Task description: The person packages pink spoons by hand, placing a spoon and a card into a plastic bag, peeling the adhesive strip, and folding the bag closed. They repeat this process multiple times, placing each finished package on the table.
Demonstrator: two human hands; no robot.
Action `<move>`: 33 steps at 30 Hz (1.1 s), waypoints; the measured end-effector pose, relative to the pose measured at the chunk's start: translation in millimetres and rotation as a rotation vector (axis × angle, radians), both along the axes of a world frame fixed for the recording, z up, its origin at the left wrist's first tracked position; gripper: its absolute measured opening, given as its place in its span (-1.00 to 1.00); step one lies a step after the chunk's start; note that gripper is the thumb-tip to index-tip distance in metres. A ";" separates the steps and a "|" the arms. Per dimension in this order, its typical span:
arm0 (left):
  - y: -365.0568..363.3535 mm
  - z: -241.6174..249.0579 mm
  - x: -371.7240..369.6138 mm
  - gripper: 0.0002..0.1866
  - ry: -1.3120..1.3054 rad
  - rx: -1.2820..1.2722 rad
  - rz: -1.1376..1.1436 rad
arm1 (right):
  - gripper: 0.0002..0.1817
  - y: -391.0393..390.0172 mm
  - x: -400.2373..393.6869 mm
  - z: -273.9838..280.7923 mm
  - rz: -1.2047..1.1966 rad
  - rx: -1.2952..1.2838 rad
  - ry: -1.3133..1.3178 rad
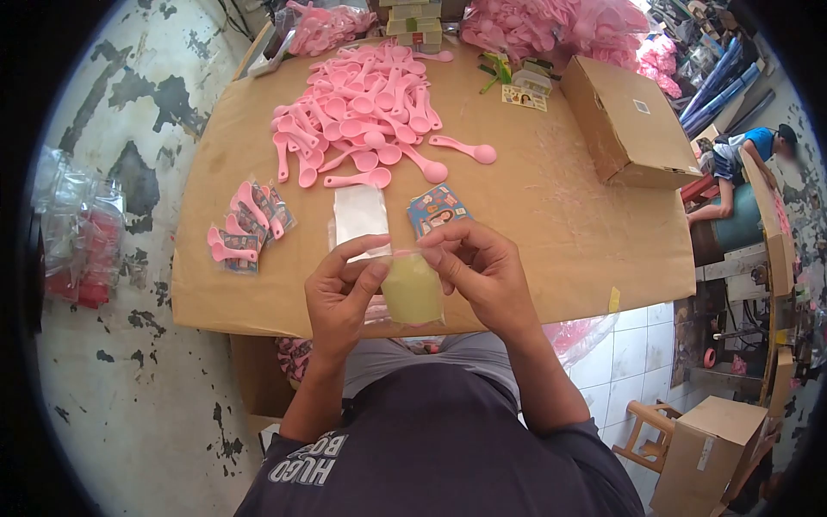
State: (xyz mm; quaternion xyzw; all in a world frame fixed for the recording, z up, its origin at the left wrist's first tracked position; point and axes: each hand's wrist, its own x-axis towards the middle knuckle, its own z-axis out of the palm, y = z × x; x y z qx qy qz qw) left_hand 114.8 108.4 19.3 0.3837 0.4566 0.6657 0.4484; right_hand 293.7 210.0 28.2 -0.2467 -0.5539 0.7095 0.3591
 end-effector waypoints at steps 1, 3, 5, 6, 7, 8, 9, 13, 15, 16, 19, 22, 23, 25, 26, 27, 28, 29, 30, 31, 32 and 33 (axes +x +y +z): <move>-0.4 -2.7 -1.1 -0.69 0.001 -0.006 0.001 | -0.86 0.0 -0.3 -1.3 0.001 -0.006 0.001; -1.0 -8.6 -3.5 -0.77 0.112 0.067 0.015 | -0.89 0.4 -0.9 -4.2 0.004 -0.031 0.070; -1.1 -9.0 -4.1 -0.81 0.095 0.064 0.013 | -0.88 3.6 0.2 -8.8 0.007 0.041 0.054; -1.3 -9.3 -4.2 -0.86 0.079 0.064 0.011 | -0.85 5.1 0.7 -11.2 0.010 0.116 0.037; -1.2 -10.0 -5.1 -0.86 0.079 0.062 0.011 | -0.85 7.0 0.3 -13.4 0.010 0.115 0.037; -1.9 -11.1 -6.3 -0.88 0.080 0.071 -0.003 | -0.83 8.3 0.0 -15.6 0.014 0.154 0.053; -2.2 -11.9 -7.3 -0.89 0.081 0.081 -0.016 | -0.81 8.8 -0.2 -16.7 0.019 0.195 0.070; -2.2 -13.0 -8.1 -0.87 0.105 0.098 -0.023 | -0.82 6.8 2.1 -5.3 0.020 0.192 0.066; -1.7 -13.6 -7.8 -0.88 0.063 0.159 -0.009 | -0.83 4.9 3.5 -1.6 0.025 0.211 0.039; -2.3 -14.9 -7.4 -0.88 0.063 0.157 -0.004 | -0.83 4.4 4.4 -1.3 0.031 0.210 0.040; -5.9 -13.9 -7.6 -0.88 -0.061 0.089 -0.019 | -0.92 3.4 0.6 -1.3 0.070 0.293 0.115; -4.4 -9.2 -4.8 -0.71 -0.006 0.024 -0.063 | -0.83 -1.2 0.3 -3.5 -0.014 0.350 -0.097; -5.1 -7.9 -5.0 -0.71 -0.002 0.027 -0.041 | -0.83 -4.0 -1.8 -4.3 0.007 0.354 -0.090; -6.7 -0.4 -6.0 -0.63 -0.109 0.035 -0.063 | -0.68 -10.1 -6.4 -2.0 -0.063 0.177 0.012; -8.8 2.4 -9.5 -0.63 -0.108 0.037 -0.049 | -0.68 -10.7 -8.3 -2.6 -0.049 0.178 0.015; -11.7 5.1 -13.8 -0.56 0.001 0.005 -0.097 | -0.61 -10.6 -8.8 -3.5 -0.050 0.186 0.042; -14.5 6.9 -18.1 -0.49 0.109 -0.027 -0.145 | -0.55 -10.4 -9.3 -4.6 -0.050 0.195 0.069; -17.2 7.5 -21.5 -0.42 0.217 -0.062 -0.190 | -0.55 -10.5 -10.8 -7.1 -0.036 0.194 0.069; -19.6 6.6 -23.7 -0.47 0.262 -0.083 -0.195 | -0.50 -11.1 -12.8 -10.7 -0.038 0.239 0.102; -21.6 2.5 -25.3 -0.47 0.259 -0.086 -0.177 | -0.46 -12.2 -14.9 -12.7 -0.037 0.282 0.137; -22.9 -3.9 -26.9 -0.54 0.293 -0.019 -0.155 | -0.46 -14.4 -16.7 -12.6 -0.019 0.280 0.138; -24.7 -7.2 -29.6 -0.61 0.331 0.048 -0.133 | -0.45 -17.0 -18.5 -12.2 -0.017 0.361 -0.007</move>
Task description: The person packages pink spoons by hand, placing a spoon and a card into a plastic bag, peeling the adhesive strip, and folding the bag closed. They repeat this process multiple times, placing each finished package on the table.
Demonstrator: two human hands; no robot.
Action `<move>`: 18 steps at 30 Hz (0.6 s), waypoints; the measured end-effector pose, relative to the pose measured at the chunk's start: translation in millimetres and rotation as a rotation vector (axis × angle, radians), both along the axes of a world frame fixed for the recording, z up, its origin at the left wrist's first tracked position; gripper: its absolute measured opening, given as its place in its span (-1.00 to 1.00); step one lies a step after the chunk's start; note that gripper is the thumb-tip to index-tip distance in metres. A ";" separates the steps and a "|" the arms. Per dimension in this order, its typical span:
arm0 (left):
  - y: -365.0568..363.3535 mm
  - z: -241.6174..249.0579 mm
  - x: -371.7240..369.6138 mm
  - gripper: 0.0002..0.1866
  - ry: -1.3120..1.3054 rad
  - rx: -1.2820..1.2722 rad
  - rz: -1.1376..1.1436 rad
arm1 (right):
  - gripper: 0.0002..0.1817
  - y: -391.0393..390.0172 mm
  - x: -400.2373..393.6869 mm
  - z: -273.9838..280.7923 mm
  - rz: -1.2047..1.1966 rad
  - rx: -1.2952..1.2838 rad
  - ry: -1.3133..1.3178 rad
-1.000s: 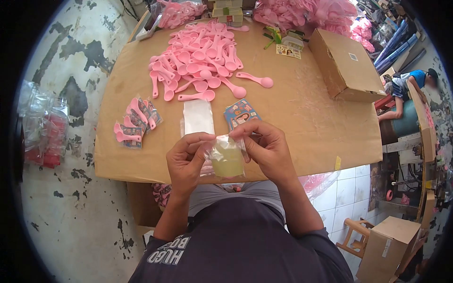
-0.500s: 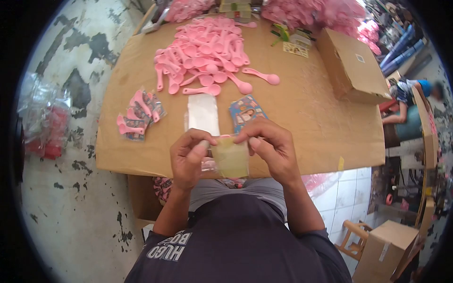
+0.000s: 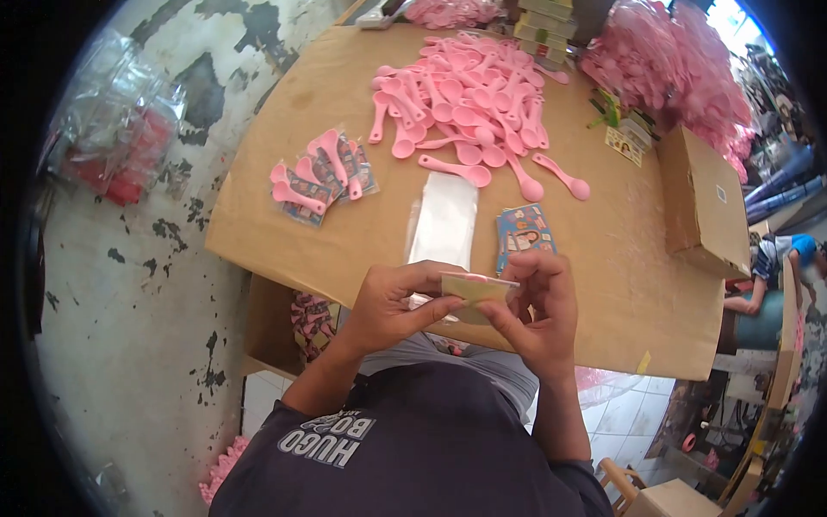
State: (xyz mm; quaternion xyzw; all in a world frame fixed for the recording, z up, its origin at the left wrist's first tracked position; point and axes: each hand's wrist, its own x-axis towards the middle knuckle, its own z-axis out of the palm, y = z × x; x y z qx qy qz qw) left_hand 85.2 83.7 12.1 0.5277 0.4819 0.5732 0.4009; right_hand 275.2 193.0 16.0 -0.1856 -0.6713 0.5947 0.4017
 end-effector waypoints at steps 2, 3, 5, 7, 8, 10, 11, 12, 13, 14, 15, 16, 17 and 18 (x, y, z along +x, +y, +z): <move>-8.0 10.1 -13.7 -0.63 0.127 0.092 0.103 | -0.44 -2.1 -2.7 -2.5 -0.012 0.083 -0.142; -12.3 17.7 -23.2 -0.65 0.255 0.184 0.185 | -0.43 -1.3 -3.0 -7.3 -0.049 0.198 -0.246; -22.2 32.5 -48.1 -0.65 0.366 0.350 0.357 | -0.52 -3.7 -3.1 -8.8 -0.122 0.254 -0.333; -25.2 30.9 -78.0 -0.64 0.403 0.487 0.541 | -0.58 0.5 2.4 -8.3 -0.133 0.309 -0.364; -29.4 29.6 -96.2 -0.61 0.545 0.431 0.636 | -0.64 2.3 6.0 -7.9 -0.143 0.363 -0.392; -35.7 27.2 -123.2 -0.59 0.678 0.366 0.716 | -0.70 2.0 3.6 -4.0 -0.166 0.397 -0.431; -36.9 25.2 -131.2 -0.57 0.840 0.198 0.770 | -0.76 0.8 1.2 -2.9 -0.181 0.431 -0.463; -37.8 22.0 -132.0 -0.56 1.000 0.023 0.815 | -0.76 -0.4 -2.2 -3.3 -0.189 0.419 -0.480; -39.6 17.7 -127.8 -0.56 0.991 0.017 0.799 | -0.77 -0.9 -8.4 -4.8 -0.194 0.510 -0.483; -42.3 13.4 -123.9 -0.56 0.965 0.032 0.757 | -0.77 -1.2 -15.0 -7.3 -0.198 0.604 -0.482; -45.4 9.4 -120.4 -0.55 0.940 0.048 0.719 | -0.71 -2.2 -19.7 -12.5 -0.189 0.598 -0.528; -47.1 5.6 -111.0 -0.55 0.936 0.048 0.710 | -0.71 -3.9 -26.1 -12.5 -0.194 0.594 -0.535; -46.9 1.6 -94.6 -0.56 0.841 0.057 0.683 | -0.68 -5.8 -33.6 -12.0 -0.180 0.665 -0.567; -45.9 -2.8 -78.8 -0.58 0.746 0.064 0.658 | -0.66 -7.5 -40.5 -12.0 -0.163 0.736 -0.597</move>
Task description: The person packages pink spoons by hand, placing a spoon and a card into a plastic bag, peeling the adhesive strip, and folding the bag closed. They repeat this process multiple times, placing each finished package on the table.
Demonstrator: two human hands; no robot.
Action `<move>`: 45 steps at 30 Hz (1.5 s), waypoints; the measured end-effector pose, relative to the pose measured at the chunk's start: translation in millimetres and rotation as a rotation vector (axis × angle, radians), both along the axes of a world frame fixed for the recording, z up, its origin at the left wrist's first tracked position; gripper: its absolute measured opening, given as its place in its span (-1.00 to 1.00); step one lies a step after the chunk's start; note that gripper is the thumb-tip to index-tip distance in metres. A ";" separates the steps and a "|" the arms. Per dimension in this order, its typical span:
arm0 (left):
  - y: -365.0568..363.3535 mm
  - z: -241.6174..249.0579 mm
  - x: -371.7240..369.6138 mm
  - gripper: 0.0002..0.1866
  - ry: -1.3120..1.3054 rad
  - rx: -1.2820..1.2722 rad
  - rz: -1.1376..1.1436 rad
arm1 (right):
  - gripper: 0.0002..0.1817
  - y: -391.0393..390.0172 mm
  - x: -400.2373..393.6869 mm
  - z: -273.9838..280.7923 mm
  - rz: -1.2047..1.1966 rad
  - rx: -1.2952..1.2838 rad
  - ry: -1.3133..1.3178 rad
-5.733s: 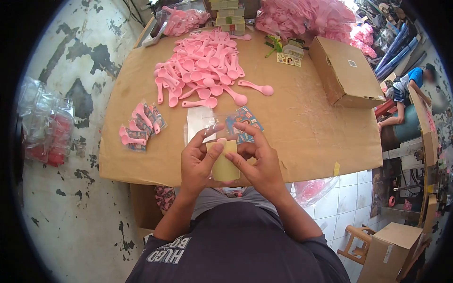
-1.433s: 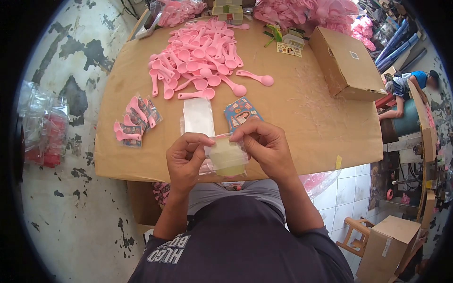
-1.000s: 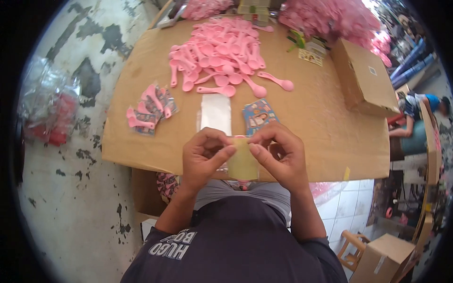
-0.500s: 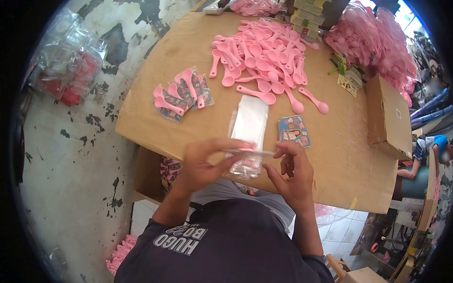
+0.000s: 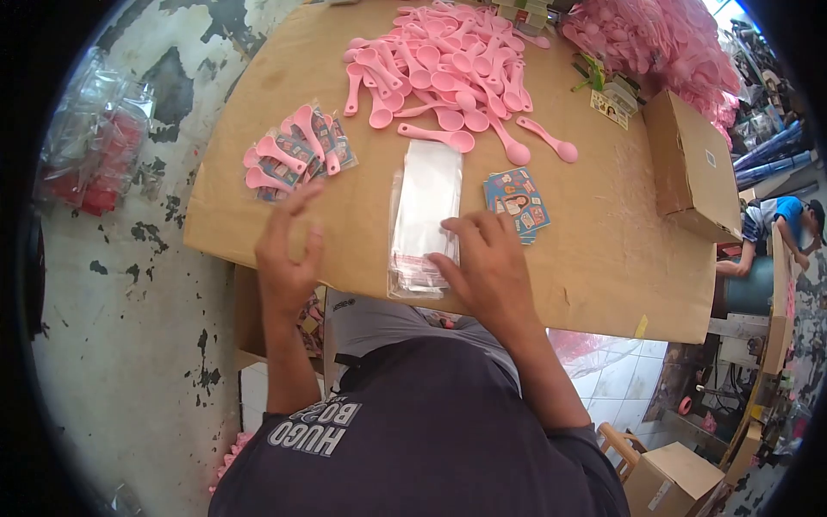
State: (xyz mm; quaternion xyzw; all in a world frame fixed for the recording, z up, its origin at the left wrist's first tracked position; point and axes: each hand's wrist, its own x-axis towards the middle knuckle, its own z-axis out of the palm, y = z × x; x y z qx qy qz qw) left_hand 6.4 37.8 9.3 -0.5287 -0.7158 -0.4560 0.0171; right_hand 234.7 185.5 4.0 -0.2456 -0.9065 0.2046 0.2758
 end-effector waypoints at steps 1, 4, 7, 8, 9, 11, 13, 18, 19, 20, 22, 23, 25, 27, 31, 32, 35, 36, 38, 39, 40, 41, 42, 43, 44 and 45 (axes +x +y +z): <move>2.0 -6.0 13.3 -0.61 -0.100 0.005 -0.010 | -0.67 -1.8 -5.5 -3.3 0.016 -0.003 -0.016; 7.1 -14.9 43.8 -0.70 -0.334 -0.025 -0.019 | -0.71 0.1 -12.9 -15.8 0.036 -0.023 -0.030; 5.8 -20.9 54.3 -0.76 -0.487 -0.071 -0.031 | -0.73 4.5 -13.6 -22.4 0.047 -0.048 -0.042; 5.2 -23.3 55.8 -0.77 -0.507 -0.088 -0.045 | -0.73 5.2 -13.3 -22.6 0.048 -0.049 -0.042; 5.1 -25.8 56.4 -0.79 -0.466 -0.084 -0.052 | -0.72 5.7 -13.2 -23.0 0.044 -0.056 -0.052; 5.4 -21.5 56.6 -0.80 -0.463 -0.107 -0.059 | -0.72 5.3 -14.8 -17.4 0.039 -0.064 -0.057; 7.3 -20.0 56.4 -0.81 -0.460 -0.133 -0.071 | -0.75 3.1 -14.6 -5.2 0.075 -0.036 -0.040; 16.5 -22.7 61.5 -0.81 -0.427 -0.153 -0.115 | -0.78 4.1 -15.4 -17.8 0.044 -0.045 -0.040; 18.1 -22.6 62.3 -0.81 -0.424 -0.159 -0.125 | -0.80 5.3 -15.4 -22.2 0.023 -0.062 -0.043; 19.1 -22.5 63.3 -0.81 -0.461 -0.144 -0.131 | -0.80 6.4 -14.7 -22.9 0.009 -0.069 -0.041; 20.3 -24.5 64.9 -0.81 -0.497 -0.139 -0.149 | -0.84 9.1 -12.9 -24.2 0.036 -0.098 0.017; 21.2 -27.6 64.5 -0.81 -0.501 -0.125 -0.143 | -0.84 10.6 -11.8 -23.1 0.026 -0.100 0.021; 23.2 -28.2 64.9 -0.80 -0.500 -0.112 -0.141 | -0.89 14.0 -10.5 -18.3 -0.004 -0.079 0.093; 23.3 -27.5 67.3 -0.82 -0.453 -0.143 -0.128 | -0.90 18.7 -7.2 -15.4 -0.012 -0.074 0.132; 21.0 -35.0 67.7 -0.82 -0.419 -0.129 -0.143 | -0.89 22.8 -1.7 -6.8 -0.046 -0.065 0.254; 20.3 -33.1 66.2 -0.81 -0.376 -0.147 -0.131 | -0.89 22.7 -0.7 -2.7 -0.043 -0.061 0.255; 22.5 -28.5 64.7 -0.76 -0.420 -0.085 -0.123 | -0.86 20.0 3.6 8.2 -0.043 -0.050 0.310; 24.1 -26.7 64.2 -0.72 -0.508 -0.010 -0.130 | -0.84 19.6 5.5 10.1 0.000 -0.010 0.288; 28.6 -13.9 63.9 -0.68 -0.710 -0.009 -0.258 | -0.83 15.3 8.7 13.9 0.040 0.037 0.263; 32.0 -9.6 64.7 -0.65 -0.911 -0.012 -0.391 | -0.82 10.8 9.9 16.2 0.100 0.023 0.234; 35.7 -8.7 64.7 -0.65 -0.913 -0.005 -0.400 | -0.82 6.9 11.6 19.0 0.158 0.010 0.204; 39.5 -7.8 63.1 -0.66 -1.025 -0.087 -0.448 | -0.82 4.1 13.4 22.6 0.200 -0.020 0.182; 42.8 -6.9 61.4 -0.68 -1.132 -0.172 -0.496 | -0.82 4.7 17.1 24.4 0.192 -0.010 0.180; 43.6 -7.8 60.7 -0.74 -1.168 -0.201 -0.484 | -0.81 5.5 20.2 25.8 0.183 -0.056 0.209; 45.3 -10.2 62.6 -0.74 -1.165 -0.202 -0.496 | -0.80 6.9 22.6 26.6 0.173 -0.104 0.240; 46.0 -13.2 64.3 -0.77 -1.243 -0.126 -0.500 | -0.78 12.0 28.9 23.4 0.101 -0.112 0.257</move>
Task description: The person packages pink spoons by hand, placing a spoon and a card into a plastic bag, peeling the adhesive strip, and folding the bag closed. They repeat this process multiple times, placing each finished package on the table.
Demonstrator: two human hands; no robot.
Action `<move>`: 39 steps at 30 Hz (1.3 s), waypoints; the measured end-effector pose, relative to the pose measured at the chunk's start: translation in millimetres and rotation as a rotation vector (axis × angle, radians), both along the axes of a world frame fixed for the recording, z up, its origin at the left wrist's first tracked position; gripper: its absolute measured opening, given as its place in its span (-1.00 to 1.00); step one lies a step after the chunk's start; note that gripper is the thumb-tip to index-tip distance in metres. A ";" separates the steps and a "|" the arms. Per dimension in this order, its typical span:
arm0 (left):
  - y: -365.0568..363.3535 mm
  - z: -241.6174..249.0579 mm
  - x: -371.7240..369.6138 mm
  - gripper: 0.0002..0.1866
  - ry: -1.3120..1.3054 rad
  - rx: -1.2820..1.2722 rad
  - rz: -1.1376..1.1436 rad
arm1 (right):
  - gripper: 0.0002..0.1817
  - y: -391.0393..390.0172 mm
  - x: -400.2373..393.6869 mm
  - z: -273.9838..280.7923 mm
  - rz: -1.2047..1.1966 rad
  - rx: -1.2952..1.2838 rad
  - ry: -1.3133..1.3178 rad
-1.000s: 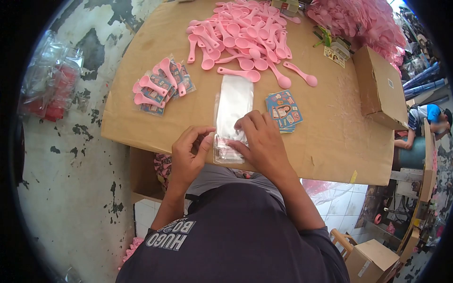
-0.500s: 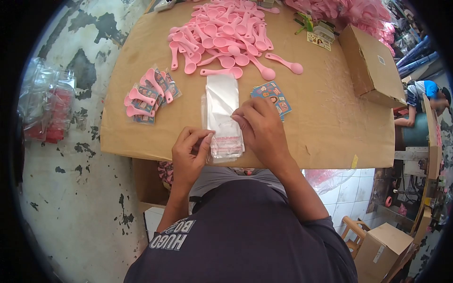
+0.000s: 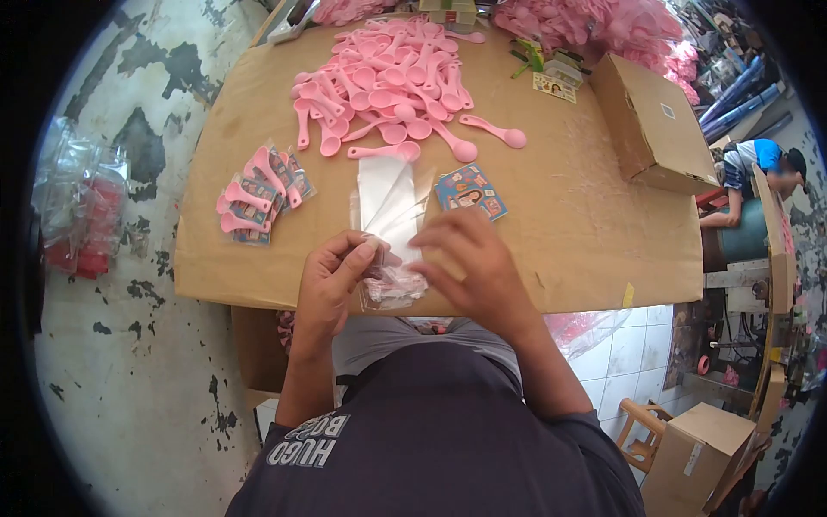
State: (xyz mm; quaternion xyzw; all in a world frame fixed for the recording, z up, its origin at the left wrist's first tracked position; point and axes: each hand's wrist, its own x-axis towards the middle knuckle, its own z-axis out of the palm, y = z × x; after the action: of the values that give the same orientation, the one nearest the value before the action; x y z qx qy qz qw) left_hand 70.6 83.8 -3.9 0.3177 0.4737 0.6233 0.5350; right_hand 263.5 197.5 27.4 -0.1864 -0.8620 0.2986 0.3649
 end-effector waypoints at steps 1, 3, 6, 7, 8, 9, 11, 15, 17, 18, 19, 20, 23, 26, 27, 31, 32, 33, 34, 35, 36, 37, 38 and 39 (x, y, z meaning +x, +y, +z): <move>0.2 -1.5 1.5 -0.79 -0.091 0.037 0.037 | -0.78 6.0 6.4 -3.9 -0.008 0.001 0.001; -1.9 2.5 0.7 -0.79 -0.167 0.016 0.033 | -0.75 19.5 17.3 -12.4 -0.353 -0.159 -0.064; -5.8 3.1 3.5 -0.75 -0.287 0.012 0.063 | -0.63 38.6 23.6 -30.8 -0.535 -0.086 -0.172; -6.8 2.5 4.7 -0.73 -0.330 0.026 0.094 | -0.60 41.8 24.7 -36.4 -0.612 -0.090 -0.223; -7.6 0.4 5.0 -0.73 -0.329 0.028 0.090 | -0.60 43.0 24.8 -39.8 -0.616 -0.088 -0.221; -8.4 -3.1 4.8 -0.73 -0.336 0.029 0.107 | -0.59 43.8 23.3 -42.0 -0.606 -0.109 -0.242; -8.2 -7.5 5.4 -0.74 -0.341 0.031 0.128 | -0.58 46.5 22.1 -45.9 -0.593 -0.131 -0.260; -6.1 -4.9 10.2 -0.75 -0.348 0.044 0.181 | -0.70 50.9 20.5 -43.7 -0.560 -0.332 -0.156; -2.9 -2.0 13.5 -0.75 -0.356 0.040 0.192 | -0.74 52.4 22.4 -43.0 -0.554 -0.363 -0.140; -0.9 -1.2 14.1 -0.76 -0.346 0.038 0.204 | -0.78 53.7 24.0 -45.5 -0.555 -0.313 -0.111; 0.4 -0.9 14.7 -0.76 -0.337 0.035 0.219 | -0.81 52.9 23.3 -45.3 -0.553 -0.265 -0.082; 1.2 -0.9 15.2 -0.76 -0.338 0.033 0.229 | -0.81 50.4 22.7 -43.0 -0.543 -0.267 -0.086; 6.2 -0.3 15.5 -0.78 -0.358 0.077 0.266 | -0.83 42.0 22.6 -33.9 -0.612 -0.198 0.019; 10.4 -2.6 15.9 -0.78 -0.353 0.114 0.336 | -0.82 27.2 27.3 -32.1 -0.480 -0.363 0.129; 11.9 -3.3 15.9 -0.77 -0.341 0.122 0.349 | -0.81 18.6 27.0 -29.8 -0.362 -0.551 0.178; 16.6 3.2 19.5 -0.70 -0.340 0.129 0.357 | -0.78 -5.5 27.3 -26.9 -0.110 -0.891 0.191; 18.0 2.3 20.7 -0.70 -0.339 0.130 0.356 | -0.77 -7.5 25.4 -24.8 -0.066 -0.892 0.177; 19.0 0.3 22.3 -0.68 -0.359 0.146 0.337 | -0.77 -9.2 22.3 -25.5 -0.069 -0.893 0.178; 19.7 -0.8 23.6 -0.66 -0.379 0.163 0.318 | -0.78 -10.9 18.6 -26.9 -0.055 -0.915 0.221; 20.2 0.3 24.8 -0.66 -0.379 0.163 0.315 | -0.78 -12.4 14.9 -27.4 -0.040 -0.935 0.264; 20.3 2.4 25.9 -0.65 -0.390 0.140 0.315 | -0.78 -14.3 11.0 -26.5 -0.041 -0.934 0.266; 20.4 3.6 26.8 -0.65 -0.400 0.118 0.317 | -0.78 -16.3 7.0 -25.0 -0.058 -0.957 0.315; 20.9 3.7 27.5 -0.65 -0.400 0.120 0.319 | -0.79 -17.6 4.1 -24.2 -0.073 -0.980 0.363; 21.3 3.8 28.3 -0.65 -0.413 0.134 0.314 | -0.79 -18.9 2.6 -24.8 -0.069 -0.980 0.362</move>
State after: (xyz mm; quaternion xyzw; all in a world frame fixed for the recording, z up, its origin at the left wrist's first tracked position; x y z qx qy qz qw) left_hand 98.9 105.1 -0.1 0.1409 0.3557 0.7803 0.4947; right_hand 266.1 178.6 2.6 -0.3089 -0.5377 0.6821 0.3876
